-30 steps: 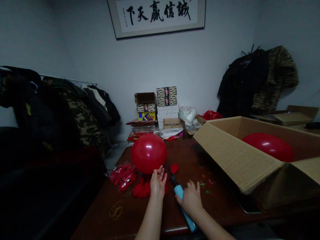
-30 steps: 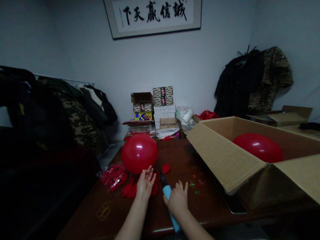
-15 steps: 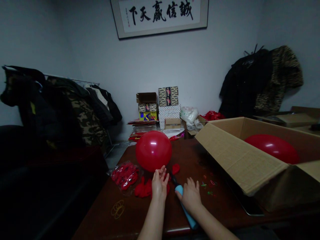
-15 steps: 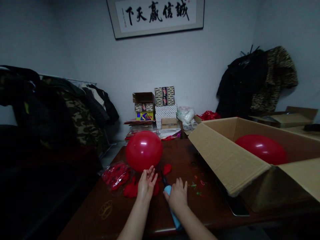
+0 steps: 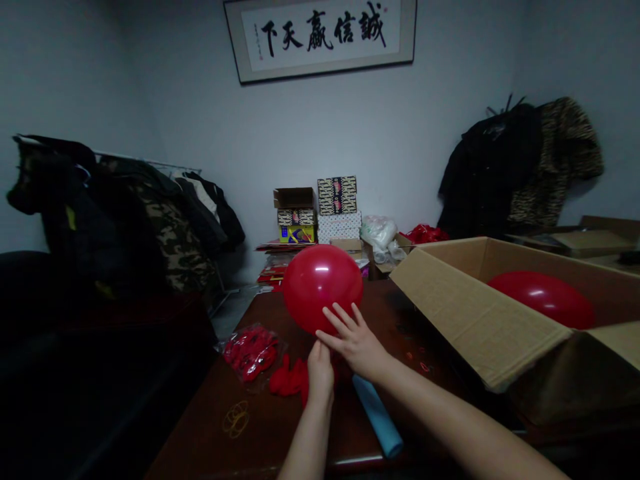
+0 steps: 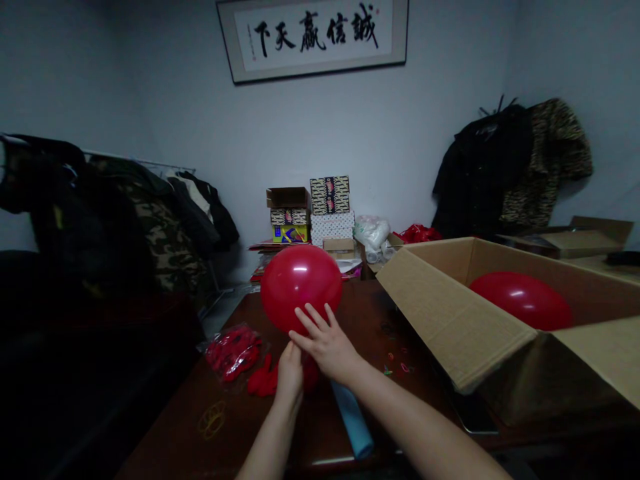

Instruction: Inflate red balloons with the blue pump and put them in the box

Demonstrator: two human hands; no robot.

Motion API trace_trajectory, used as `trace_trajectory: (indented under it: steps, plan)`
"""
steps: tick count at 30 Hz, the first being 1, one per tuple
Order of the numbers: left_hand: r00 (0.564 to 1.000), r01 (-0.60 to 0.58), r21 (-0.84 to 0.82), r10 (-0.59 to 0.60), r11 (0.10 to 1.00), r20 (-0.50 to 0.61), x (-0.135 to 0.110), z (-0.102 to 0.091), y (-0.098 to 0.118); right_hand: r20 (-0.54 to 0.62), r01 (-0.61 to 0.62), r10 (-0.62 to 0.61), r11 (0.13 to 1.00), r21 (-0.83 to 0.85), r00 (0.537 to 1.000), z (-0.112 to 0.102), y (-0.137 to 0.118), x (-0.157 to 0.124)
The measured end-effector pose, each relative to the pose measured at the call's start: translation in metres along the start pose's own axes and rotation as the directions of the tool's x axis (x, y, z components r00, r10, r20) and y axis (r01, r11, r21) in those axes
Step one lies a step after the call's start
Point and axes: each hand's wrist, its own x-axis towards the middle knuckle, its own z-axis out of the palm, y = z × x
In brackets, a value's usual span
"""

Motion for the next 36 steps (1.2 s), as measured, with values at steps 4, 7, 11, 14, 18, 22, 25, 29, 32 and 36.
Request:
trace_trajectory:
  steps: [4, 7, 11, 14, 18, 22, 25, 29, 32, 36]
  plan:
    - [0.956, -0.291, 0.492, 0.234, 0.82, 0.176, -0.003, -0.008, 0.013, -0.015, 0.077, -0.078, 0.997, -0.014, 0.997, -0.009, 0.007, 0.01]
    - [0.867, -0.499, 0.616, 0.344, 0.61, 0.362, -0.009, -0.012, 0.028, -0.098, 0.072, -0.073, 0.997, -0.01, 0.992, -0.011, 0.011, 0.011]
    - [0.798, -0.601, 0.663, 0.385, 0.447, 0.463, -0.018, -0.015, 0.055, -0.181, 0.02, -0.019, 1.0, 0.007, 0.983, -0.009, 0.013, 0.007]
    - [0.743, -0.649, 0.656, 0.507, 0.385, 0.438, -0.024, -0.019, 0.073, -0.21, -0.033, 0.038, 0.999, 0.028, 0.977, -0.008, 0.011, 0.004]
    - [0.645, -0.682, 0.706, 0.613, 0.19, 0.457, -0.034, -0.021, 0.089, -0.259, -0.068, 0.08, 0.996, 0.056, 0.962, -0.011, 0.005, 0.003]
    - [0.605, -0.651, 0.748, 0.682, 0.126, 0.412, -0.046, -0.013, 0.099, -0.283, -0.084, 0.103, 0.994, 0.076, 0.954, -0.017, 0.001, 0.004]
    - [0.574, -0.666, 0.738, 0.704, 0.106, 0.417, -0.051, -0.007, 0.103, -0.291, -0.087, 0.104, 0.994, 0.071, 0.951, -0.02, 0.001, 0.003]
    - [0.515, -0.738, 0.675, 0.664, 0.02, 0.543, -0.045, -0.005, 0.105, -0.276, -0.106, 0.122, 0.992, 0.071, 0.953, -0.022, 0.004, -0.001]
    - [0.496, -0.794, 0.608, 0.602, 0.021, 0.626, -0.035, -0.005, 0.105, -0.244, -0.106, 0.125, 0.99, 0.089, 0.962, -0.022, 0.008, -0.003]
    - [0.539, -0.816, 0.561, 0.538, 0.142, 0.648, -0.02, -0.002, 0.102, -0.179, -0.143, 0.163, 0.982, 0.119, 0.97, -0.02, 0.016, -0.002]
